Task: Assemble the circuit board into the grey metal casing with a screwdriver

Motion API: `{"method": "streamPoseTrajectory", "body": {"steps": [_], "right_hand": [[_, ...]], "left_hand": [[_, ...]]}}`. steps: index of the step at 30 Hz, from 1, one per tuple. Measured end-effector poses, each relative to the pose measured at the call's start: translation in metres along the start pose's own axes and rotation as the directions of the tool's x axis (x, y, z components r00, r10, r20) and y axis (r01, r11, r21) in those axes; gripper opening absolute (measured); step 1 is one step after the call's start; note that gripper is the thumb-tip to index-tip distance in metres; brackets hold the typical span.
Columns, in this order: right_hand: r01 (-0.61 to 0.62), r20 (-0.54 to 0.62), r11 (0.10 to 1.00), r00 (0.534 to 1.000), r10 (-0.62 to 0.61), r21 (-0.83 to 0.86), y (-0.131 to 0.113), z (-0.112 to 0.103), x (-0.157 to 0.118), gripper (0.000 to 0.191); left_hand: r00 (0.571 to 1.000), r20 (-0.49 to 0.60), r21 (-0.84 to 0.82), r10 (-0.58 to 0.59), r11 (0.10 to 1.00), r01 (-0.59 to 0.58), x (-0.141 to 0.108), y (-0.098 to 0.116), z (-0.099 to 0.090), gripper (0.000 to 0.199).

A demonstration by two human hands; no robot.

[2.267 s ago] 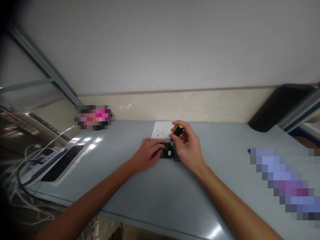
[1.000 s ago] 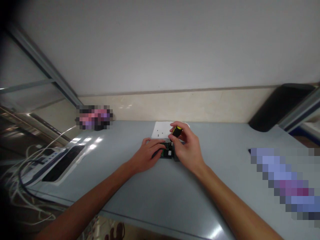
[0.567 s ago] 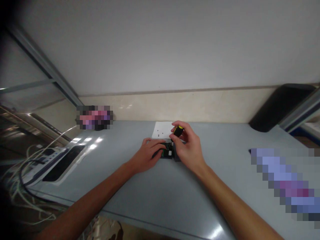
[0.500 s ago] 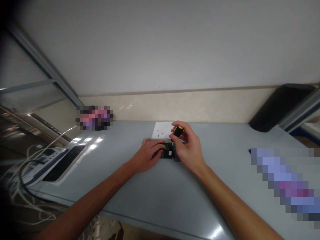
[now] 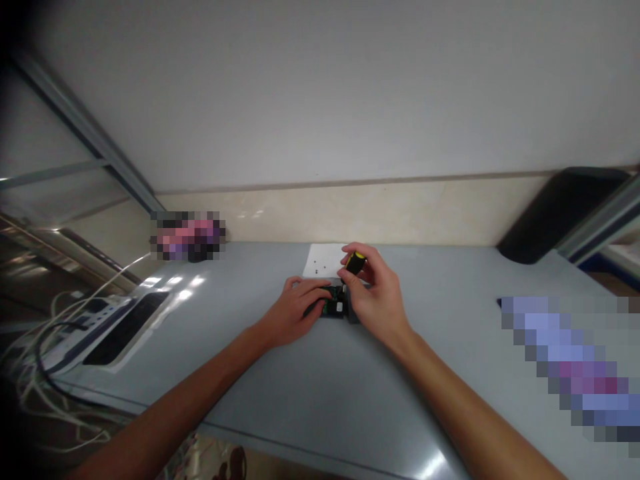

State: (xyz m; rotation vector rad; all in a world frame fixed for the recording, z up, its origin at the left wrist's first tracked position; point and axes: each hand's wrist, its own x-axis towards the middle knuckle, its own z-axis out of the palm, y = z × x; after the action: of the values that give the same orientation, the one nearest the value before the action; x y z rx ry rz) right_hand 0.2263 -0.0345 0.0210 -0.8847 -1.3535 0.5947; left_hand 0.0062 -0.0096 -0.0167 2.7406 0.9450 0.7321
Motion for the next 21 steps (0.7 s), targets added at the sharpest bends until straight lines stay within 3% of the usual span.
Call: {"method": "streamPoseTrajectory", "body": {"steps": [21], "right_hand": [[-0.003, -0.004, 0.999, 1.0, 0.003, 0.034, 0.0026, 0.0008, 0.0, 0.036]], "left_hand": [[1.0, -0.005, 0.001, 0.001, 1.0, -0.001, 0.0, 0.0, -0.0003, 0.027]]}}
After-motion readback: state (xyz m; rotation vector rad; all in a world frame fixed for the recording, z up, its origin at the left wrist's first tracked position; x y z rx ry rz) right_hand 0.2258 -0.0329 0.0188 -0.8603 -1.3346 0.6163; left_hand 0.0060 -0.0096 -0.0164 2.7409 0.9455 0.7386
